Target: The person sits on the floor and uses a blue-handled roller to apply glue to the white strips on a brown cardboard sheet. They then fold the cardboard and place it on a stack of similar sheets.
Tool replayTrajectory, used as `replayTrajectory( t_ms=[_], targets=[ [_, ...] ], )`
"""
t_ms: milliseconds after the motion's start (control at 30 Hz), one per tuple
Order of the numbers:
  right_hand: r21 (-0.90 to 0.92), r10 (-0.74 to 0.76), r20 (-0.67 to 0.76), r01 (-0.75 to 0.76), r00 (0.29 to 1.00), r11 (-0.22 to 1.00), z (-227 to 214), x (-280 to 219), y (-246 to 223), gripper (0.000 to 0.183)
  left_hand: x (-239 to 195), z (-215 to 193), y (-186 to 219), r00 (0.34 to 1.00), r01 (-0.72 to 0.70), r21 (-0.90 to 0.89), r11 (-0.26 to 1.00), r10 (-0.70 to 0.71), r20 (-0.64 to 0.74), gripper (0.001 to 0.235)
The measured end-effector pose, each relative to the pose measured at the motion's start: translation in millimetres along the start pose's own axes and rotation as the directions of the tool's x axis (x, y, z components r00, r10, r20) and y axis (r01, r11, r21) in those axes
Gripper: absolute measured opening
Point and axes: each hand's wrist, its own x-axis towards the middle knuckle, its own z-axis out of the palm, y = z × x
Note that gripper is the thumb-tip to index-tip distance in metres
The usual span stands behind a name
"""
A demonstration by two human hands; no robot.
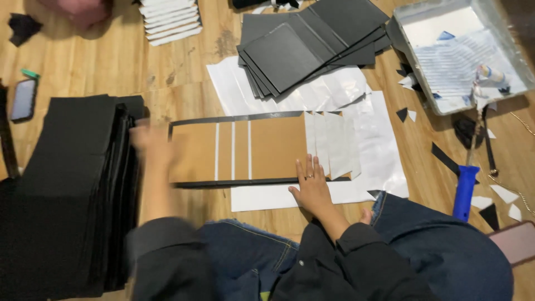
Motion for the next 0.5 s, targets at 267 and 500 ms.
replayTrajectory(
  t_ms=[267, 500],
  targets=[
    [-0.215, -0.155, -0.395, 0.073, 0.906, 0.974, 70.8, 14.2, 26.2, 0.093, -111.8, -66.1, -183.9, 0.965, 0.246, 0.167, 0.955, -0.226, -0.131, 0.059],
    [-0.099, -0.14, -0.332, 0.113, 0.933, 0.989, 75.7, 10.7, 25.3, 0.088, -143.2, -72.9, -149.3, 0.891, 0.332, 0.656, 0.678, 0.003, -0.455, 0.051]
  ],
)
